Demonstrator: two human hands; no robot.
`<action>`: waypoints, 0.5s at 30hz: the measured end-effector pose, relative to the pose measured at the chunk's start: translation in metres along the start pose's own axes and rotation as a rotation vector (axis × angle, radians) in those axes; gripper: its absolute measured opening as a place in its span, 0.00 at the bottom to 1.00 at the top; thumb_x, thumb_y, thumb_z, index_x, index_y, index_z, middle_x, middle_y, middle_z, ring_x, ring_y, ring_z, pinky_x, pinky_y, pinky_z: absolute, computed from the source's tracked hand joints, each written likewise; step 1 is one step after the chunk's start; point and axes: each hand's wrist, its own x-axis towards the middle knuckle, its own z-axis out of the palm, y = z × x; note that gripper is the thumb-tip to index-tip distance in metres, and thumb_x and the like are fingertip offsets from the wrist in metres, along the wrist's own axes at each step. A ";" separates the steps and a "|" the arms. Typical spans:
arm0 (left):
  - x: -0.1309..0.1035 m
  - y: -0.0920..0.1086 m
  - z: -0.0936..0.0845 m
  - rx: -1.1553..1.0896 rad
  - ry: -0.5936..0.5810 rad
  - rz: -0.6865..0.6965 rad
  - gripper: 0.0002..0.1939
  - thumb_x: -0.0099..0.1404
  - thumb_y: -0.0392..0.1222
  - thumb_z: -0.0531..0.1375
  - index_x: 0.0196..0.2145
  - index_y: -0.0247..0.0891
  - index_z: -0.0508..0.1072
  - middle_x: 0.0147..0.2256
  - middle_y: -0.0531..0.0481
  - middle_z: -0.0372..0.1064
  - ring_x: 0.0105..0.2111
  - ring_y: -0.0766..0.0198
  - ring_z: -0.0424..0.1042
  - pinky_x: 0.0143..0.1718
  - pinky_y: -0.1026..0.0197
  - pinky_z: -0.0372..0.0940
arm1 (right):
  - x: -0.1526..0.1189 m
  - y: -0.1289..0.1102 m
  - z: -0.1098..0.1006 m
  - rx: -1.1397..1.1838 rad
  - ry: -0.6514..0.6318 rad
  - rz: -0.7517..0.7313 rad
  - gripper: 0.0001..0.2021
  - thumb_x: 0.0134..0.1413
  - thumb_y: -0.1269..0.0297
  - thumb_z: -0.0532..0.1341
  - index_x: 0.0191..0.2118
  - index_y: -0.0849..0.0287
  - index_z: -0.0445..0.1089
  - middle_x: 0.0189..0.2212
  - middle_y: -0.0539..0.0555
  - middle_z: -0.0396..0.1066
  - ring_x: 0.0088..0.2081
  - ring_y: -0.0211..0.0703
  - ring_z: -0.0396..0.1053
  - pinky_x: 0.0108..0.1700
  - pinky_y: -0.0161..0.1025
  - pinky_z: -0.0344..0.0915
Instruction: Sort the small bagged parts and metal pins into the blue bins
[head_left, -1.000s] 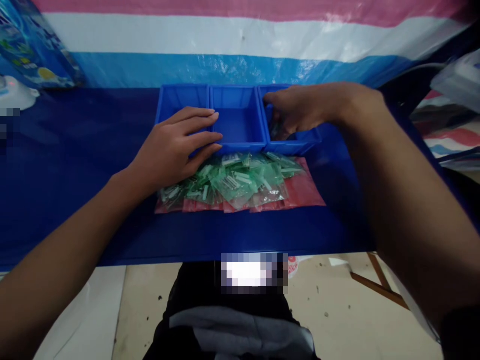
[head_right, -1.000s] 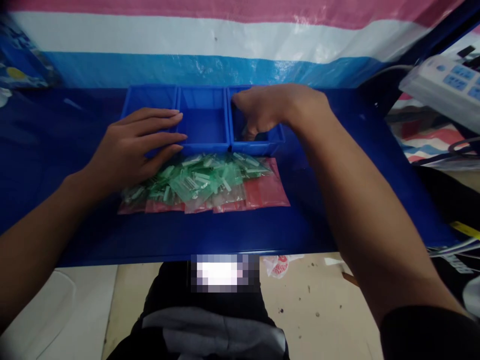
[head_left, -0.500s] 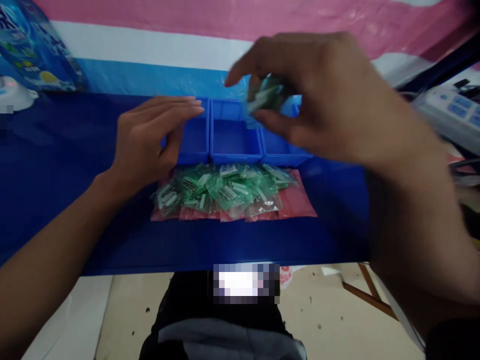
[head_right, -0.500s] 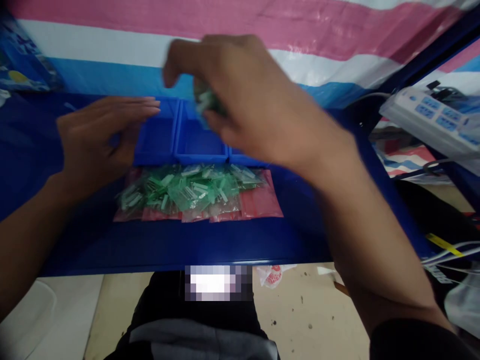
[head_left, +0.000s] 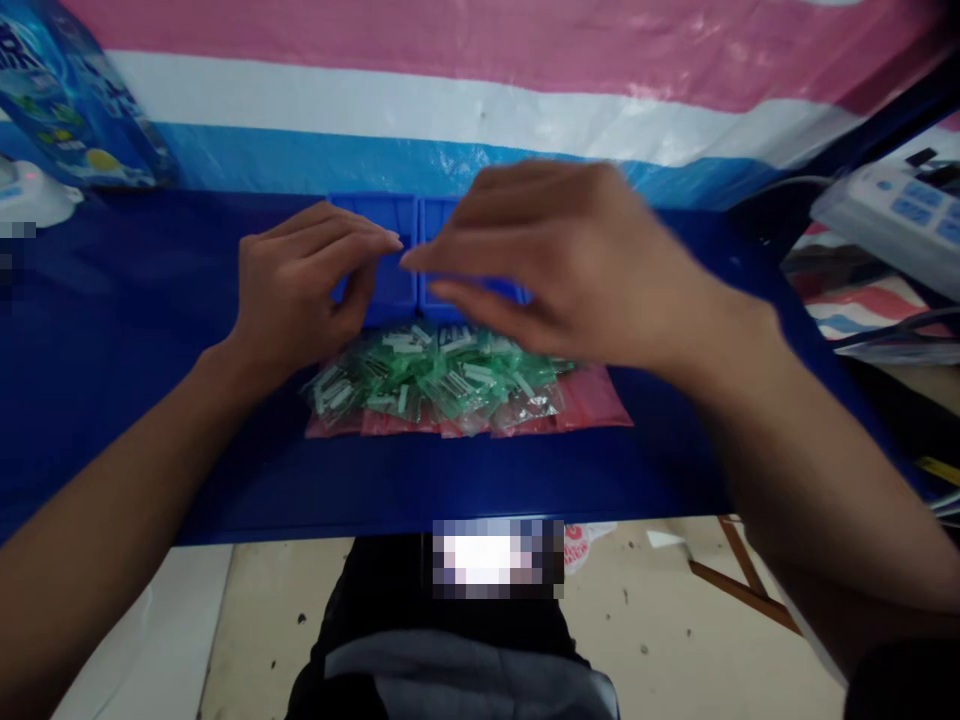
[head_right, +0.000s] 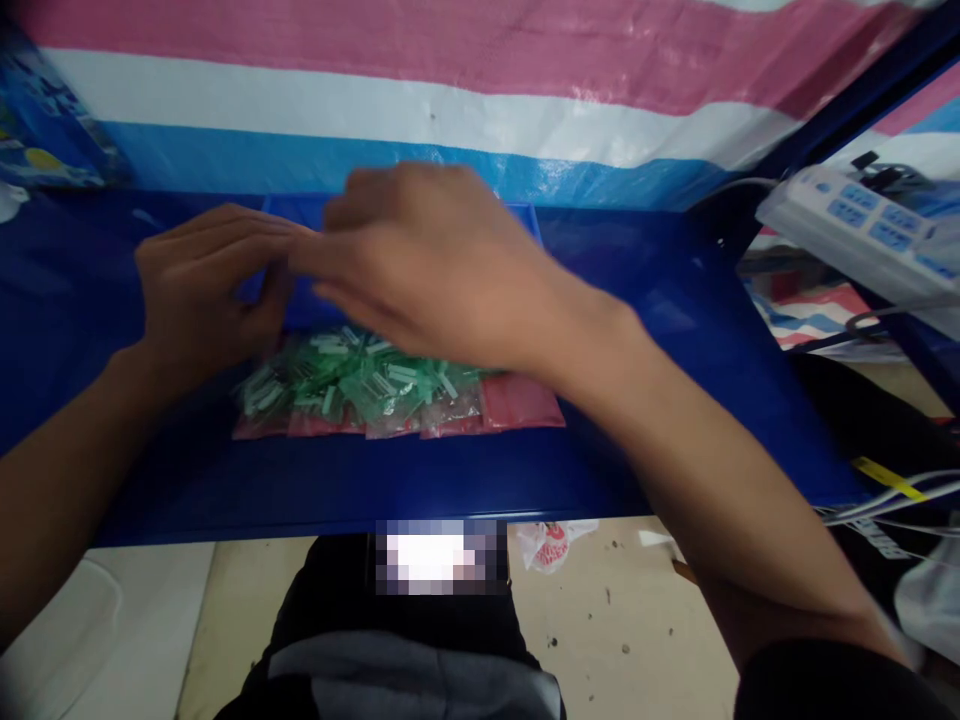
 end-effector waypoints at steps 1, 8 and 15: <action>0.001 0.000 -0.001 -0.014 -0.027 -0.006 0.14 0.74 0.33 0.60 0.54 0.42 0.80 0.49 0.50 0.84 0.49 0.56 0.84 0.50 0.50 0.81 | -0.006 0.006 0.000 0.018 0.025 0.018 0.15 0.75 0.52 0.61 0.54 0.53 0.79 0.46 0.57 0.81 0.55 0.53 0.77 0.58 0.50 0.75; 0.001 0.005 -0.001 -0.077 -0.158 -0.012 0.14 0.78 0.42 0.61 0.59 0.48 0.78 0.60 0.53 0.79 0.56 0.58 0.82 0.56 0.51 0.81 | -0.060 0.042 -0.001 0.029 0.187 0.093 0.14 0.75 0.57 0.61 0.55 0.57 0.80 0.50 0.59 0.83 0.53 0.51 0.82 0.54 0.48 0.79; 0.000 0.012 0.001 -0.163 -0.233 -0.025 0.12 0.77 0.45 0.65 0.56 0.49 0.81 0.59 0.52 0.79 0.61 0.56 0.80 0.64 0.52 0.79 | -0.079 0.040 0.019 -0.075 0.201 0.123 0.14 0.73 0.56 0.65 0.58 0.50 0.82 0.64 0.62 0.76 0.57 0.57 0.80 0.55 0.56 0.82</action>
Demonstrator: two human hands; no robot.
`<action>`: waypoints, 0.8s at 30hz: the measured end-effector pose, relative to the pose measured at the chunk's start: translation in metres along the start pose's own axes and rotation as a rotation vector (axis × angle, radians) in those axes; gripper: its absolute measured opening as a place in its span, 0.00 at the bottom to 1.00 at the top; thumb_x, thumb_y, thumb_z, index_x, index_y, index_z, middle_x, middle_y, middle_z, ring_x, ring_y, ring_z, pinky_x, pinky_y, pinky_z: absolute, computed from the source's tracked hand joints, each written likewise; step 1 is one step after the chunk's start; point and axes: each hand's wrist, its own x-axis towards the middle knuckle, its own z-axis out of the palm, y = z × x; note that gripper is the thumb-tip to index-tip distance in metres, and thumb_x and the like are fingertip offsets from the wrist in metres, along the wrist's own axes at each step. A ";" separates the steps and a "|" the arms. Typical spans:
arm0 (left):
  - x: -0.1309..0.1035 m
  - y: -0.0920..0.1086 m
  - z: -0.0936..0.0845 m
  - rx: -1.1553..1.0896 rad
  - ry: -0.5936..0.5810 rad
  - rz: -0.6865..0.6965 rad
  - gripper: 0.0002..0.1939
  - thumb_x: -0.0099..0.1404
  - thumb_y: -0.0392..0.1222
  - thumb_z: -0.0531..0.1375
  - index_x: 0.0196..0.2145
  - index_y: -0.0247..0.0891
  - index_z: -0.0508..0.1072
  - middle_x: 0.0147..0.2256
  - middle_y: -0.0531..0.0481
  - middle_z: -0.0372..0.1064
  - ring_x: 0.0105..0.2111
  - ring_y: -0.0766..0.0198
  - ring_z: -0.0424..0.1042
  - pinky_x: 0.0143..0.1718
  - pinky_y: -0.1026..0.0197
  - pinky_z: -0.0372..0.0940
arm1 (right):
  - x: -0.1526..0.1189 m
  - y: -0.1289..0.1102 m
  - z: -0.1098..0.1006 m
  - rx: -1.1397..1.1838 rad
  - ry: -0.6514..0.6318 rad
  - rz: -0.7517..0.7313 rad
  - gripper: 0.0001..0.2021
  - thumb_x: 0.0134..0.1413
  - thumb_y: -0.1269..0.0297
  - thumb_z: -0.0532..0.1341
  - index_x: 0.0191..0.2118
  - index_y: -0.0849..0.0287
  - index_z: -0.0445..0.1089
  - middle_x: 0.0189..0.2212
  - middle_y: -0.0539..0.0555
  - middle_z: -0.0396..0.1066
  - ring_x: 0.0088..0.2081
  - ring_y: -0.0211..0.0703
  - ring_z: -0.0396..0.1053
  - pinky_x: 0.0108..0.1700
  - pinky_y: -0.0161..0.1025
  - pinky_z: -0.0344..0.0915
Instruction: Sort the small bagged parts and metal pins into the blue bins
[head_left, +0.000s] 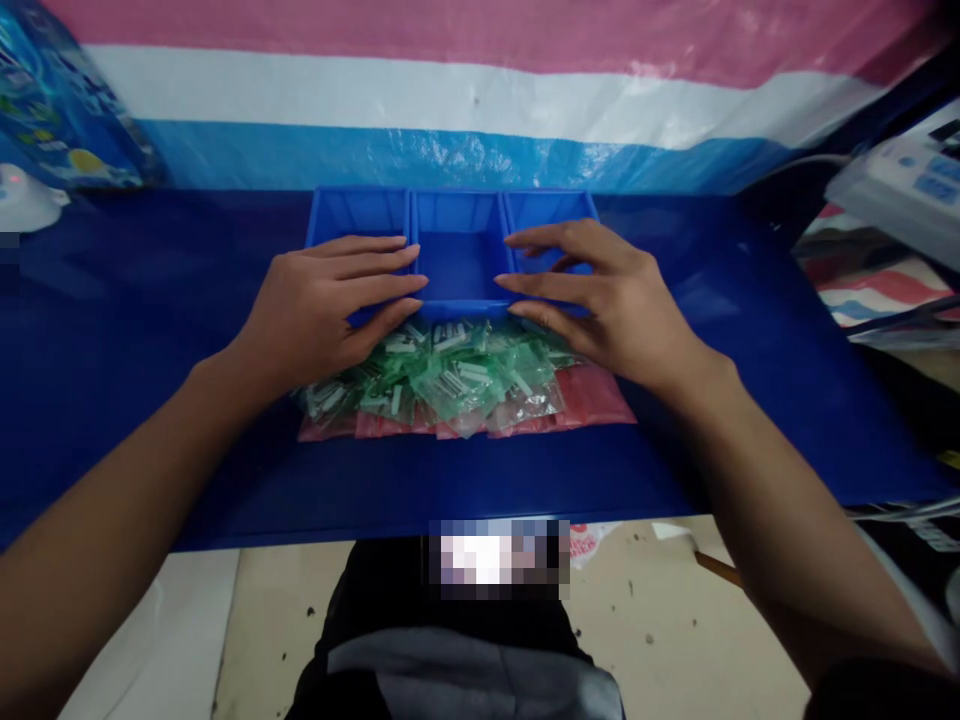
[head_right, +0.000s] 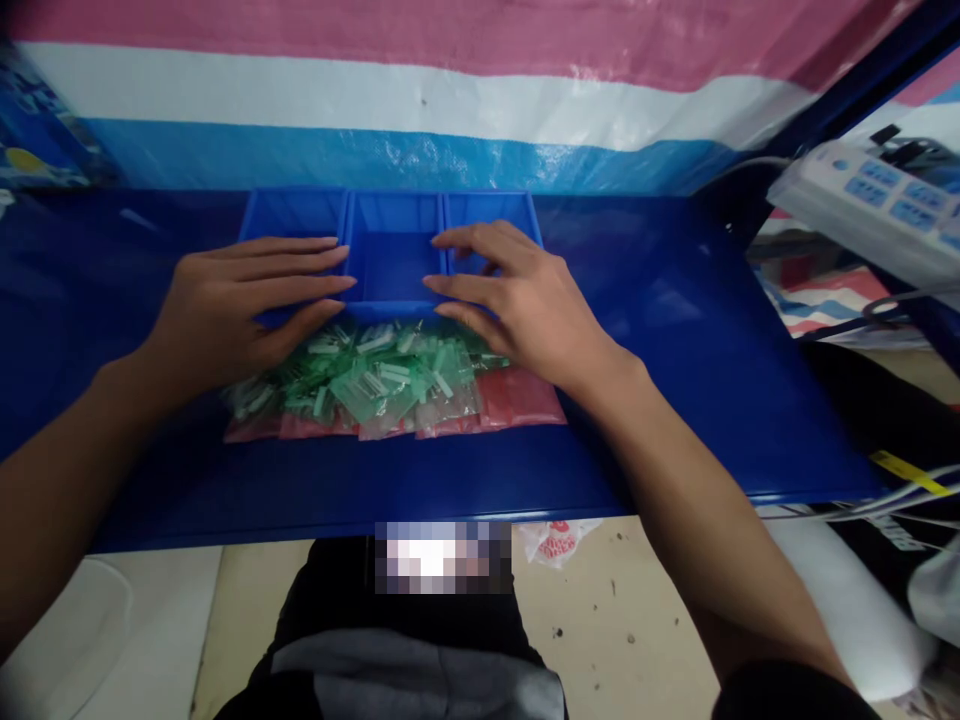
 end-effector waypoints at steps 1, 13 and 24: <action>0.000 0.000 0.000 0.002 -0.010 0.001 0.12 0.77 0.45 0.65 0.56 0.50 0.81 0.59 0.53 0.79 0.62 0.57 0.79 0.64 0.51 0.79 | -0.001 0.000 0.002 -0.002 0.013 0.014 0.14 0.71 0.55 0.66 0.57 0.50 0.82 0.66 0.62 0.74 0.57 0.57 0.81 0.56 0.57 0.82; 0.002 -0.001 -0.001 0.001 0.009 0.013 0.17 0.75 0.46 0.68 0.59 0.55 0.78 0.60 0.60 0.77 0.60 0.59 0.80 0.63 0.49 0.80 | -0.007 -0.008 0.008 0.145 0.030 0.088 0.12 0.72 0.65 0.66 0.55 0.46 0.83 0.56 0.48 0.82 0.62 0.56 0.79 0.66 0.57 0.81; 0.004 0.002 -0.008 0.115 0.134 0.007 0.12 0.76 0.39 0.64 0.55 0.43 0.80 0.51 0.51 0.84 0.50 0.58 0.84 0.53 0.53 0.81 | 0.004 -0.025 -0.007 0.086 0.243 0.203 0.08 0.73 0.61 0.65 0.40 0.48 0.81 0.42 0.51 0.86 0.46 0.50 0.84 0.50 0.50 0.80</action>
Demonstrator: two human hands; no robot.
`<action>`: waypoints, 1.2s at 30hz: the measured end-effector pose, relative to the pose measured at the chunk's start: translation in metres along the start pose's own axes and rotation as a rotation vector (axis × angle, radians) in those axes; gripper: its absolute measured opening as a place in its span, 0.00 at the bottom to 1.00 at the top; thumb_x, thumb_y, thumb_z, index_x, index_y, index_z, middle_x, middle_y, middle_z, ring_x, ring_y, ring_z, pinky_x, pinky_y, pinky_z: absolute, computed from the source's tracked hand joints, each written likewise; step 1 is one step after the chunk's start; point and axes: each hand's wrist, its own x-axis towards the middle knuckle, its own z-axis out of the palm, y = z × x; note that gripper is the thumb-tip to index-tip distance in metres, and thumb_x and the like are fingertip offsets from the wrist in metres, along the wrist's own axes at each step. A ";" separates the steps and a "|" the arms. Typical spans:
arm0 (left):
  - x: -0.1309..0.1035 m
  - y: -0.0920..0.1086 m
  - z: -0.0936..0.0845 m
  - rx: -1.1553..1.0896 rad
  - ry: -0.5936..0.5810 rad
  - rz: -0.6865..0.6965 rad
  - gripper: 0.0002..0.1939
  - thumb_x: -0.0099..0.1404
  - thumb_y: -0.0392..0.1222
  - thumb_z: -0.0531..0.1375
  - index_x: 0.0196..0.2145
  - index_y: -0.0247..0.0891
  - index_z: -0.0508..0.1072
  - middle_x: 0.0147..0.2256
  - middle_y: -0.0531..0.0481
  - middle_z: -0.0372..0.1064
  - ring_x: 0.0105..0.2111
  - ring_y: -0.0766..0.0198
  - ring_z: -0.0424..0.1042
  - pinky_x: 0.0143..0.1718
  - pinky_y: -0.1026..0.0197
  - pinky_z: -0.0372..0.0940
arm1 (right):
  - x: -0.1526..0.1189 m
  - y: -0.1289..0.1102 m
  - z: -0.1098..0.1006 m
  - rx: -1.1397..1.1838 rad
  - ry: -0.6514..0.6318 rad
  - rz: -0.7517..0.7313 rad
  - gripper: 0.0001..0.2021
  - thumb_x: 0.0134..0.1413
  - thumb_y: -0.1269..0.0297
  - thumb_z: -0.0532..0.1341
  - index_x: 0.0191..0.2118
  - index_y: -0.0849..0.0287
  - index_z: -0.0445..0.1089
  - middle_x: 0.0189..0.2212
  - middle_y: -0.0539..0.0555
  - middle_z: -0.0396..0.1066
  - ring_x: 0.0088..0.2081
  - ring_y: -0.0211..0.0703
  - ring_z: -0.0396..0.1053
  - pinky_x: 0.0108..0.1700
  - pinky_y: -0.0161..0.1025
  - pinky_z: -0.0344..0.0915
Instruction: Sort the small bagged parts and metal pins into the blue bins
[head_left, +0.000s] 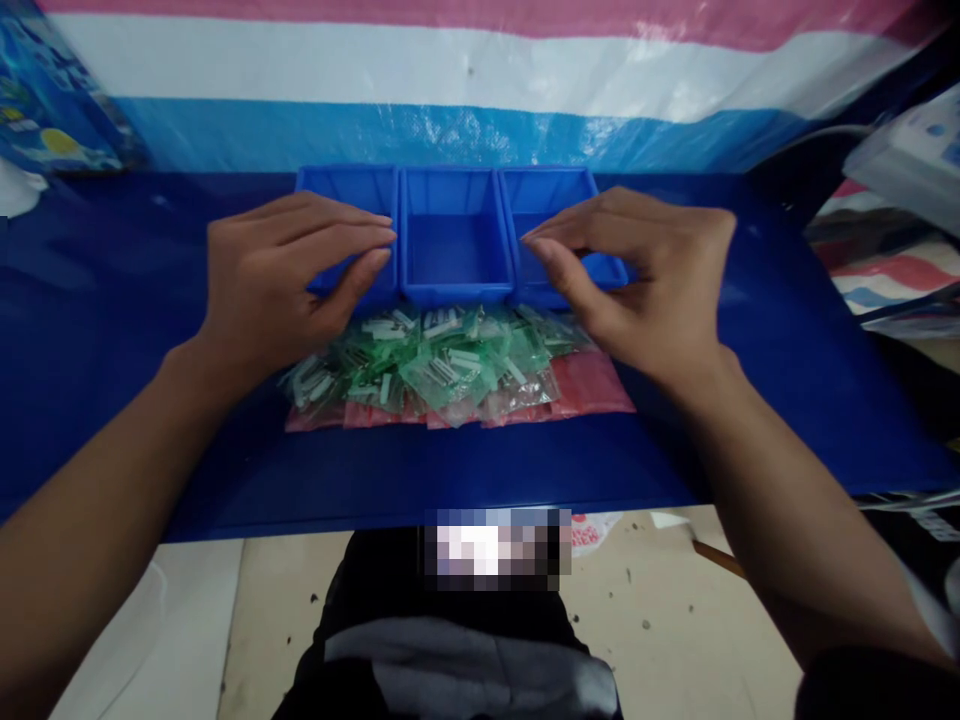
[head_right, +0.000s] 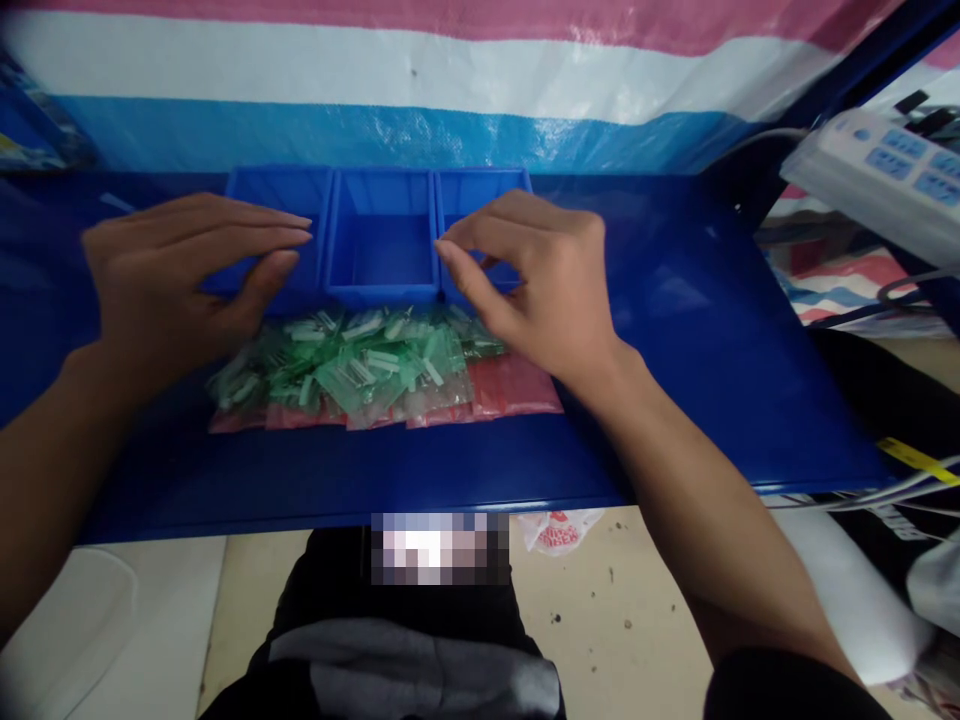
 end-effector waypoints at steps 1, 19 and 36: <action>0.001 0.001 -0.001 0.022 0.032 -0.007 0.11 0.76 0.39 0.63 0.53 0.42 0.81 0.48 0.51 0.84 0.48 0.57 0.85 0.51 0.52 0.80 | 0.000 -0.002 -0.001 -0.003 0.039 0.011 0.09 0.73 0.61 0.64 0.38 0.47 0.80 0.38 0.50 0.85 0.42 0.49 0.83 0.47 0.50 0.78; -0.006 0.004 -0.008 0.154 0.156 0.032 0.06 0.75 0.38 0.61 0.38 0.40 0.77 0.31 0.51 0.77 0.32 0.62 0.78 0.32 0.58 0.61 | -0.005 -0.018 0.003 -0.029 0.106 -0.010 0.17 0.75 0.56 0.60 0.31 0.48 0.76 0.26 0.50 0.78 0.30 0.45 0.76 0.38 0.49 0.72; -0.004 0.006 -0.004 0.202 0.165 0.047 0.08 0.75 0.40 0.62 0.34 0.41 0.73 0.30 0.55 0.77 0.29 0.65 0.78 0.28 0.56 0.53 | -0.004 -0.028 0.002 -0.043 0.158 -0.071 0.18 0.71 0.60 0.61 0.26 0.49 0.68 0.22 0.49 0.74 0.26 0.44 0.73 0.33 0.48 0.70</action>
